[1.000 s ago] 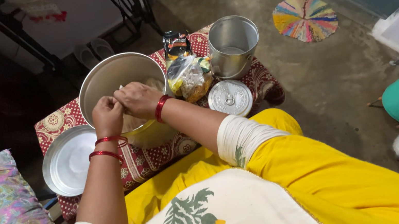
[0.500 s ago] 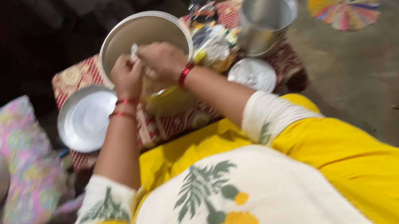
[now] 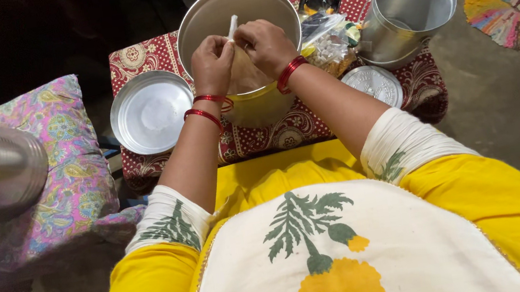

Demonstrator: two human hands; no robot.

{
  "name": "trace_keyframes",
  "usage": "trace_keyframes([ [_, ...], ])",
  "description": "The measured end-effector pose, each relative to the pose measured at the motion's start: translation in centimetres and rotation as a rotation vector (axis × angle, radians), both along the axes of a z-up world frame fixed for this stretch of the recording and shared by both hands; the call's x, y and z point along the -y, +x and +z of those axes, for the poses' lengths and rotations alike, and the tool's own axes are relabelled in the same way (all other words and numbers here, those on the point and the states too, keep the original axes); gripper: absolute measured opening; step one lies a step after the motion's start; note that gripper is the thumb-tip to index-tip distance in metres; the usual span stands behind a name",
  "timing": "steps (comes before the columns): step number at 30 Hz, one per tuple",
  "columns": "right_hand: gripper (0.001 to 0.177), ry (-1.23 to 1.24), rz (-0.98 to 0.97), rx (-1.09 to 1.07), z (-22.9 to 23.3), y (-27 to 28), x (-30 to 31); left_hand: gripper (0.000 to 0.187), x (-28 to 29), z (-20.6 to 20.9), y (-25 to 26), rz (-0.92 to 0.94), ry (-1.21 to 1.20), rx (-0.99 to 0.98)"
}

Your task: The person places several plastic-wrapped food items into a large metal container. They arrange the items by hand, pressing them down to fit more inside. The container remains open throughout the clip.

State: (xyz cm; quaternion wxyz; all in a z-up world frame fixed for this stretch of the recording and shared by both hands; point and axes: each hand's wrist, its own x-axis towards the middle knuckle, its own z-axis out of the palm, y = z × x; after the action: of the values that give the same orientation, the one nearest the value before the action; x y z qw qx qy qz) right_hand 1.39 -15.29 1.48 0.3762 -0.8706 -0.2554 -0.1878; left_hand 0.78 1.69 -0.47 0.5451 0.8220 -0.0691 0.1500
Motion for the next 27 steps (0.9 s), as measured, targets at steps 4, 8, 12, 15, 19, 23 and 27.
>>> trace_keyframes([
  [4, 0.008, 0.084, 0.017, 0.049, 0.0, -0.5, -0.2, 0.020, -0.1, -0.1, 0.0, 0.056, 0.101, -0.040],
  [8, 0.012, -0.053, 0.077, 0.192, -0.2, -0.5, -0.3, 0.020, 0.0, -0.1, 0.1, 0.082, 0.150, -0.062],
  [12, 0.012, -0.051, 0.078, 0.141, -0.5, -0.2, -0.3, 0.017, 0.1, 0.2, -0.1, 0.061, 0.153, -0.023],
  [15, 0.015, -0.077, 0.045, 0.100, -0.5, -0.2, -0.4, 0.013, 0.3, 0.5, -0.6, 0.012, 0.099, -0.029],
  [19, 0.018, 0.025, -0.001, 0.023, 0.0, -0.4, -0.2, 0.016, 0.4, 0.7, -0.6, -0.073, 0.048, -0.034],
  [23, 0.021, -0.014, 0.022, 0.014, 0.6, -0.4, -0.2, 0.005, 0.5, 0.3, -0.5, 0.003, 0.159, 0.050],
  [27, 0.014, -0.082, -0.010, -0.082, 0.2, 0.0, -0.5, 0.004, 0.6, 0.0, -0.4, 0.063, 0.195, 0.015],
])
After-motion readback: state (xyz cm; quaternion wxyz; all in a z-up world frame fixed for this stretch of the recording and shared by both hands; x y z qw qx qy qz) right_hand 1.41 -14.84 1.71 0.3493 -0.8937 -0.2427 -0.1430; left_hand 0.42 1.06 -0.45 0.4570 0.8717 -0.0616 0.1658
